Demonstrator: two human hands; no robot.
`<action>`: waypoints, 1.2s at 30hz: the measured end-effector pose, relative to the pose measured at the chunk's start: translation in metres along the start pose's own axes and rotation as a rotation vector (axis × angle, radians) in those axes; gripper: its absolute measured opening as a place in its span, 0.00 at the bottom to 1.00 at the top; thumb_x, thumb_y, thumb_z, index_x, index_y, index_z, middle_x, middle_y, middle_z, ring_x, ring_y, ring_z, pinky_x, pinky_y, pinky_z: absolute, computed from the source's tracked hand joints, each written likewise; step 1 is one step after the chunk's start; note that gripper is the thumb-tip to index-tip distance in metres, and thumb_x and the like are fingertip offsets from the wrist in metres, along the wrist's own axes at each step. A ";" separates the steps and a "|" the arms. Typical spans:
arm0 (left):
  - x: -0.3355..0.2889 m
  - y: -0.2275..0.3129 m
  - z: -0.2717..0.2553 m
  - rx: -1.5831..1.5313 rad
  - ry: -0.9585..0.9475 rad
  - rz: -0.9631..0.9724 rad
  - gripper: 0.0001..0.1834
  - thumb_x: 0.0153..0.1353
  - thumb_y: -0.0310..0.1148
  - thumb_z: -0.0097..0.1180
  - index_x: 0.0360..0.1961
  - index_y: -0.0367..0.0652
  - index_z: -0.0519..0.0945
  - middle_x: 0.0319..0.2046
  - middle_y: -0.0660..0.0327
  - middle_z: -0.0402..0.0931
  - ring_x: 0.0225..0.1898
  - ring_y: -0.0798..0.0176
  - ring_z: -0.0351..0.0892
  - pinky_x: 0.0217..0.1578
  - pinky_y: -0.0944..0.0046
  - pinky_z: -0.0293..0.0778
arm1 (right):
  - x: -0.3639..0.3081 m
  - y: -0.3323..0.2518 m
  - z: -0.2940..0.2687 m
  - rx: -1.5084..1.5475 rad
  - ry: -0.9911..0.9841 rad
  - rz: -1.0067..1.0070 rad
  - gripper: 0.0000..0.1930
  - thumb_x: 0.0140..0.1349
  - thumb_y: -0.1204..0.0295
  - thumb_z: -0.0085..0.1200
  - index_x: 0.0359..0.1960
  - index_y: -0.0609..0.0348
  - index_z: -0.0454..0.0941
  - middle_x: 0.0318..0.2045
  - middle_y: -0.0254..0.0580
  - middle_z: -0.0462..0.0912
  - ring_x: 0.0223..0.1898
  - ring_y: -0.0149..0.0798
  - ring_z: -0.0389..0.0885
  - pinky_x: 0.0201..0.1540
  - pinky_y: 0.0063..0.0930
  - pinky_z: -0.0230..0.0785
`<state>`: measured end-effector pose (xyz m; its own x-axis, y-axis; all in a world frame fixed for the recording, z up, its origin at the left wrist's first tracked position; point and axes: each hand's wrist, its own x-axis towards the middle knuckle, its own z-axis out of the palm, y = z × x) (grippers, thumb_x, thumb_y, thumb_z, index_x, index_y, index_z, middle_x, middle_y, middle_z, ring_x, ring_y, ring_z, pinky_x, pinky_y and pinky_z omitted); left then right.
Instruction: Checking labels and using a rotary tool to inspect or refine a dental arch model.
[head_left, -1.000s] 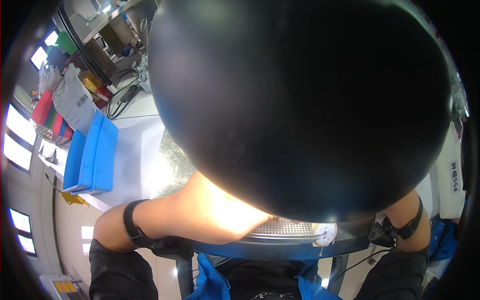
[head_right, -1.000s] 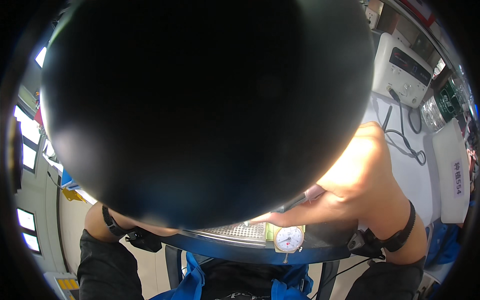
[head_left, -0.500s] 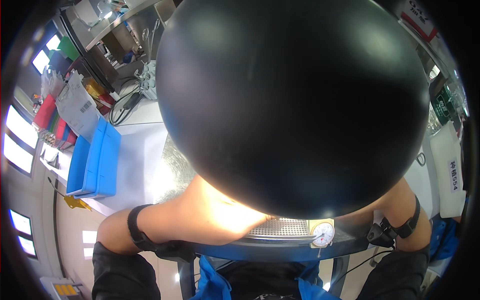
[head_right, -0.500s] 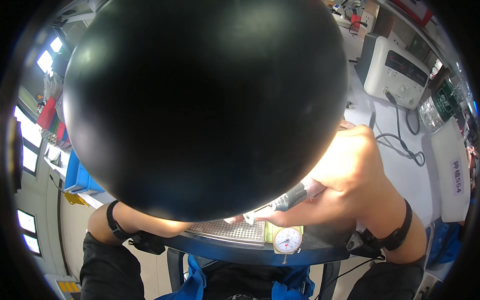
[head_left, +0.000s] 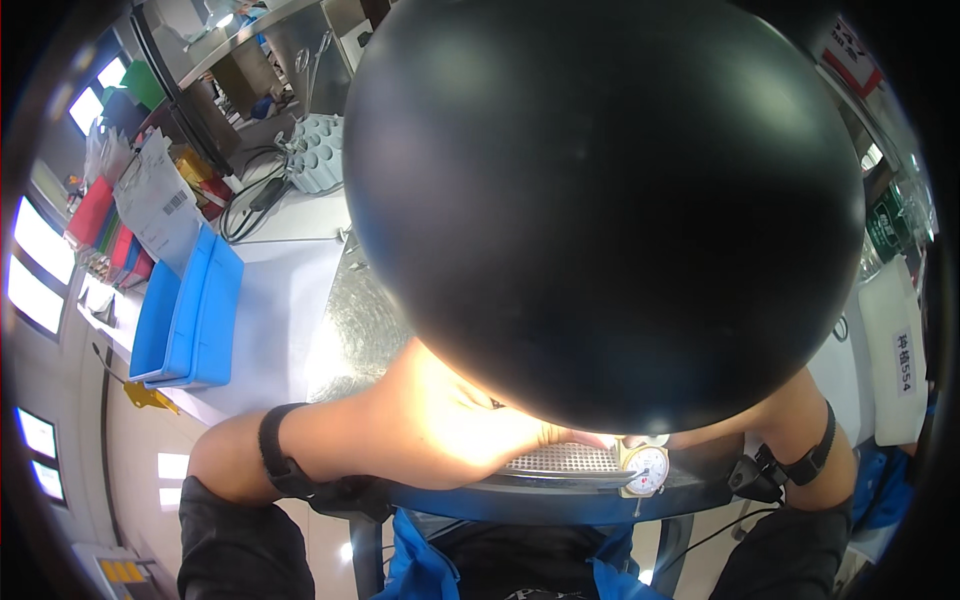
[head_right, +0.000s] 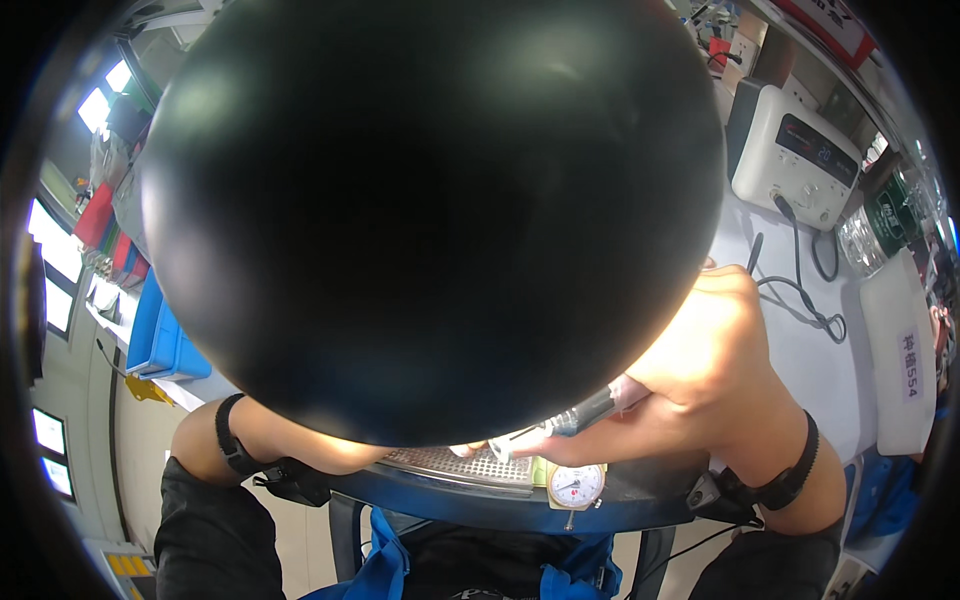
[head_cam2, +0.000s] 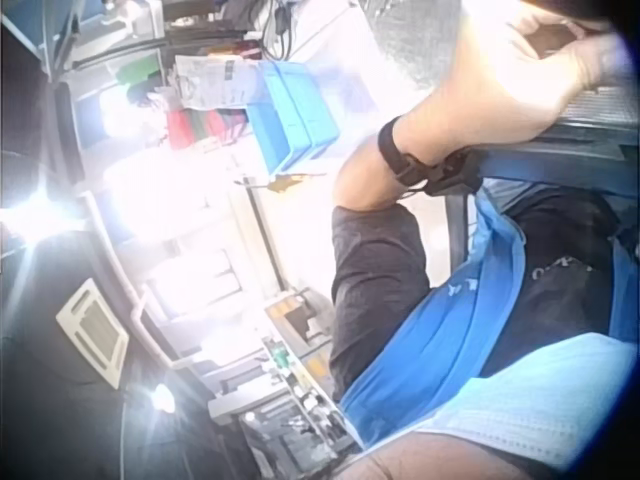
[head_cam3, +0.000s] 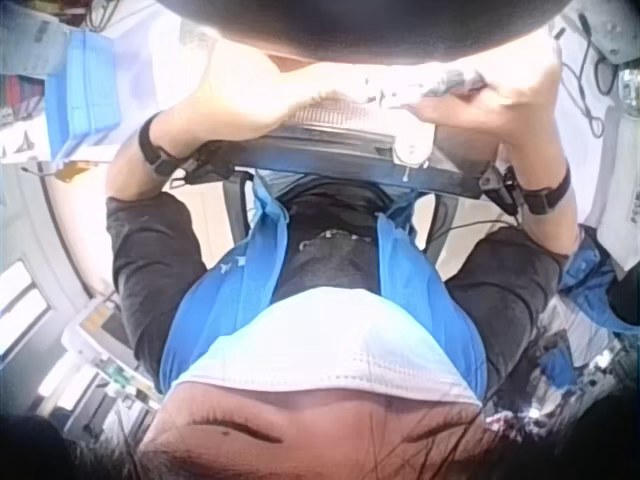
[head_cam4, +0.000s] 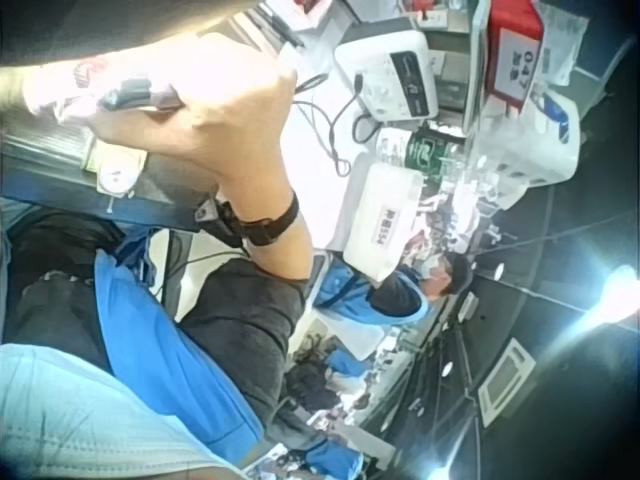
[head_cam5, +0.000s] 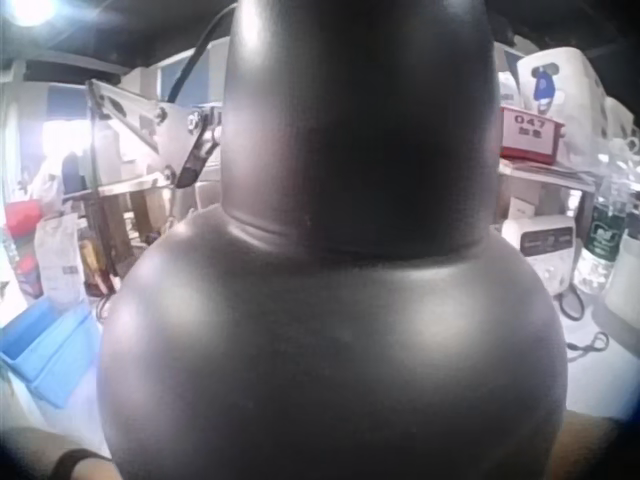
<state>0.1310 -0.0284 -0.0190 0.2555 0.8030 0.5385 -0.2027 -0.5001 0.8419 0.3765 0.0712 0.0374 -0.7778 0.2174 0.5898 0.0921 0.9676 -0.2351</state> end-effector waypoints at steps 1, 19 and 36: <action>0.000 0.001 -0.002 0.037 -0.037 -0.043 0.09 0.58 0.23 0.72 0.42 0.40 0.91 0.41 0.55 0.89 0.42 0.62 0.88 0.44 0.64 0.81 | 0.000 0.000 0.000 0.001 -0.001 -0.003 0.17 0.39 0.56 0.78 0.28 0.51 0.91 0.26 0.31 0.88 0.21 0.30 0.84 0.26 0.21 0.74; 0.005 0.002 0.007 -0.159 -0.088 -0.213 0.10 0.61 0.22 0.69 0.45 0.38 0.90 0.43 0.56 0.88 0.44 0.66 0.87 0.45 0.66 0.81 | -0.004 -0.011 -0.003 -0.121 -0.033 -0.015 0.18 0.41 0.52 0.77 0.29 0.49 0.91 0.26 0.30 0.88 0.22 0.30 0.85 0.29 0.23 0.76; -0.003 -0.007 -0.015 0.686 -0.146 0.361 0.07 0.59 0.21 0.66 0.39 0.38 0.89 0.35 0.58 0.87 0.33 0.59 0.87 0.34 0.60 0.82 | -0.002 0.000 0.010 0.011 0.117 -0.141 0.23 0.39 0.49 0.80 0.11 0.47 0.78 0.09 0.21 0.73 0.13 0.28 0.76 0.17 0.21 0.64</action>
<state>0.1174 -0.0229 -0.0270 0.4161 0.5256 0.7420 0.3193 -0.8485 0.4220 0.3716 0.0699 0.0284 -0.7048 0.0937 0.7032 -0.0199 0.9882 -0.1516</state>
